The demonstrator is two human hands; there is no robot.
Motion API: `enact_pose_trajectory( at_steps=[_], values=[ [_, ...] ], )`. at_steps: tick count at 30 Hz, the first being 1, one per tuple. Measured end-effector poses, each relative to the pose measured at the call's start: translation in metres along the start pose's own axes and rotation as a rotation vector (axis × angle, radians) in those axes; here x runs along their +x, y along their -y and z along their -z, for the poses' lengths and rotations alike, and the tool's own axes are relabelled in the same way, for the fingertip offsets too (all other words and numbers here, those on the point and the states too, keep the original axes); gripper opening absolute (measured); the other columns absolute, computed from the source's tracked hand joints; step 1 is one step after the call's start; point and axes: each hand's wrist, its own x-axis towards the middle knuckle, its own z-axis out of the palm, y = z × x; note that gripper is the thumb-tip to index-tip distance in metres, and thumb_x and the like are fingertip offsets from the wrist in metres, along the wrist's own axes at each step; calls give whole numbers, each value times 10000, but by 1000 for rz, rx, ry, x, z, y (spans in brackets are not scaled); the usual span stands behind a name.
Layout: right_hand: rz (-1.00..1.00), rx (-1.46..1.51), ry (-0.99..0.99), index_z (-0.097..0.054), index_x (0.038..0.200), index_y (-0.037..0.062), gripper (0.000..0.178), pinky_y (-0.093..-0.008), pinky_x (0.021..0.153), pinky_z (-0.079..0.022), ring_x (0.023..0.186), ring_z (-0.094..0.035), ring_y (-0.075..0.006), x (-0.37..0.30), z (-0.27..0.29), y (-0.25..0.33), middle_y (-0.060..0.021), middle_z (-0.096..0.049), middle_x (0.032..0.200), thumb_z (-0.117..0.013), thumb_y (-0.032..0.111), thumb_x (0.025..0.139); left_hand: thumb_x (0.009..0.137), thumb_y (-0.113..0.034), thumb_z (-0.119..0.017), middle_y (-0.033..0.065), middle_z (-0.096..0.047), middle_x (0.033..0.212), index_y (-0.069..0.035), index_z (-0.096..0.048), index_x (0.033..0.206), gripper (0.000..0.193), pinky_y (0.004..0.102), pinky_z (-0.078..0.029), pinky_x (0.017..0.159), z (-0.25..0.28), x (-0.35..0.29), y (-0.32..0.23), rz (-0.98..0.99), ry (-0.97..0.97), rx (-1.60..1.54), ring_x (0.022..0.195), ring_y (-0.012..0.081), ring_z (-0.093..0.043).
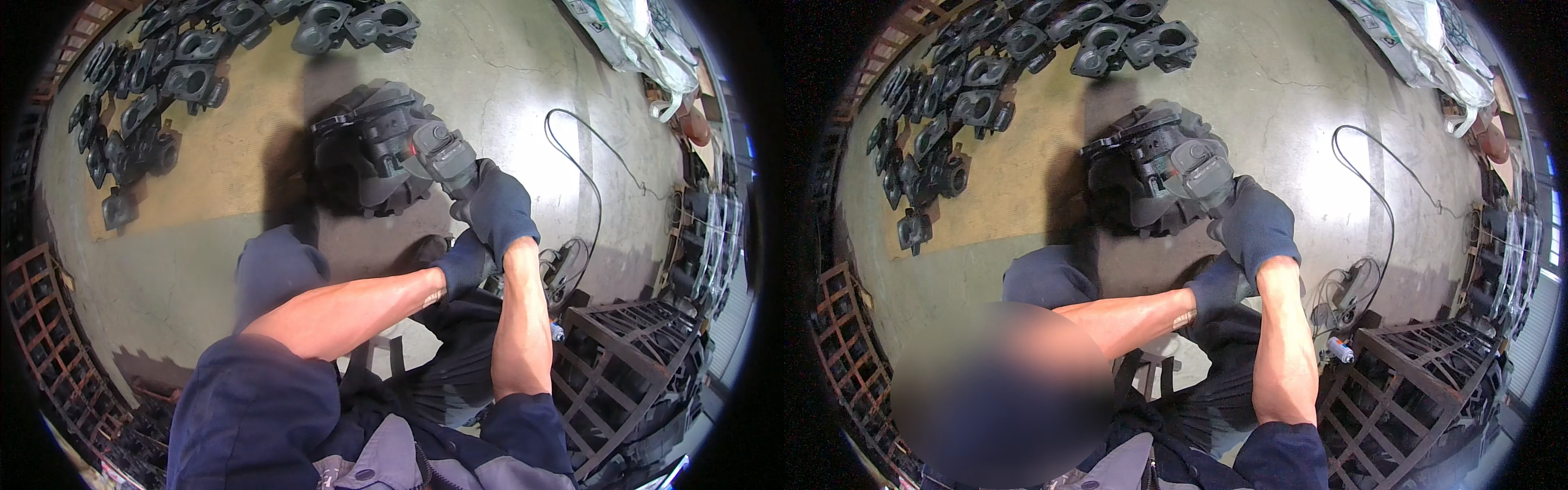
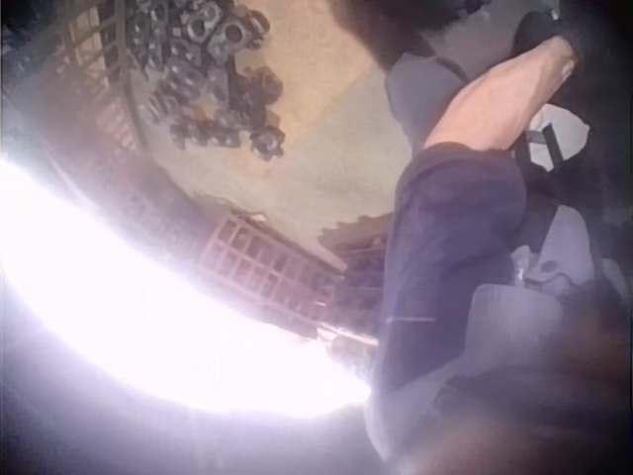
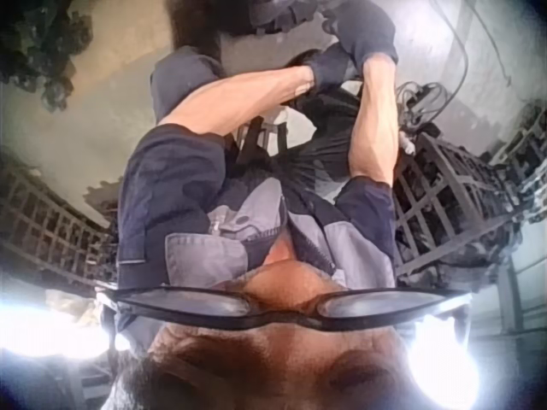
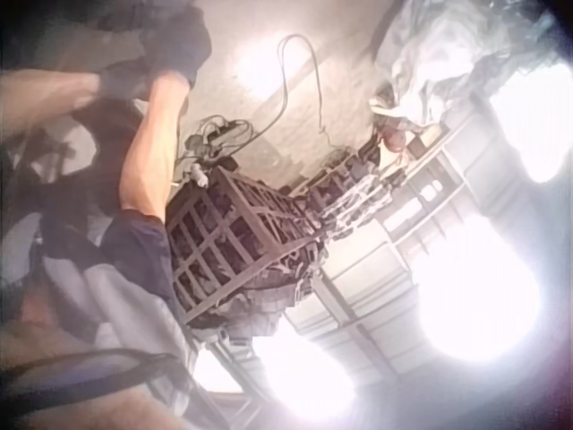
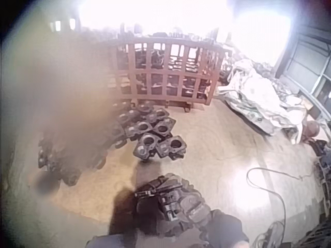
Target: The person sits on the floor and uses a handheld angle grinder to smooth the surfaces of dark metal castings. They rotate the parts to access different areas, then switch to a smaller rotary tool to clean the interior of a central bore. The person inspects the part by holding it up to the light before continuing to grind and clean additional sections.
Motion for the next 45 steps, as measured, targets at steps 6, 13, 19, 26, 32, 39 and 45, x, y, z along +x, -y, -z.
enact_pose_trajectory(
  at_steps=[6,13,19,26,32,39,45],
  values=[
    [-8,21,-20,-647,1106,42,505,-438,846,-543,946,-698,-385,-3,2,1,-211,-722,966,-793,253,672,929,-193,-637,169,-663,1134,4,-611,1152,298,331,-466,945,-1,7,11,-45,22,27,1063,204,-596],
    [1,16,-24,-645,1106,37,522,-439,844,-542,941,-696,-389,1,-1,-4,-213,-721,964,-805,264,664,1039,-76,-479,115,-364,1563,16,-295,1508,512,304,-303,1173,9,5,-36,327,237,-33,1384,186,-406],
    [-49,9,-48,-639,1104,35,535,-445,848,-543,953,-697,-389,-3,-1,-17,-213,-721,971,-815,271,658,972,-236,-608,196,-500,1450,13,-474,1382,498,348,-375,1111,8,7,-53,188,340,342,1329,258,-485],
    [-81,60,-80,-637,1110,25,525,-436,830,-549,930,-699,-395,-1,-5,-31,-217,-725,972,-803,238,660,897,-219,-625,225,-639,1177,-7,-616,1140,322,372,-452,955,-11,14,-6,-90,198,319,1111,333,-599],
    [-45,80,-62,-642,1083,7,517,-435,825,-548,922,-697,-397,4,-6,-21,-222,-722,962,-808,237,651,889,-221,-602,240,-680,1087,-19,-657,1059,270,398,-496,877,-5,11,-5,-90,44,248,1041,385,-637],
    [-82,133,-34,-640,1123,26,576,-441,848,-544,955,-698,-386,9,-7,-30,-222,-723,987,-826,281,641,899,-218,-585,238,-680,1116,-17,-661,1079,280,413,-498,884,-5,17,-11,-68,128,299,1064,390,-632],
    [-85,132,-29,-642,1131,24,577,-440,856,-542,960,-697,-382,9,-6,-30,-219,-724,990,-814,267,637,903,-254,-687,207,-634,1280,1,-587,1250,441,345,-440,1023,1,19,-27,104,257,444,1163,274,-595]
  ],
)
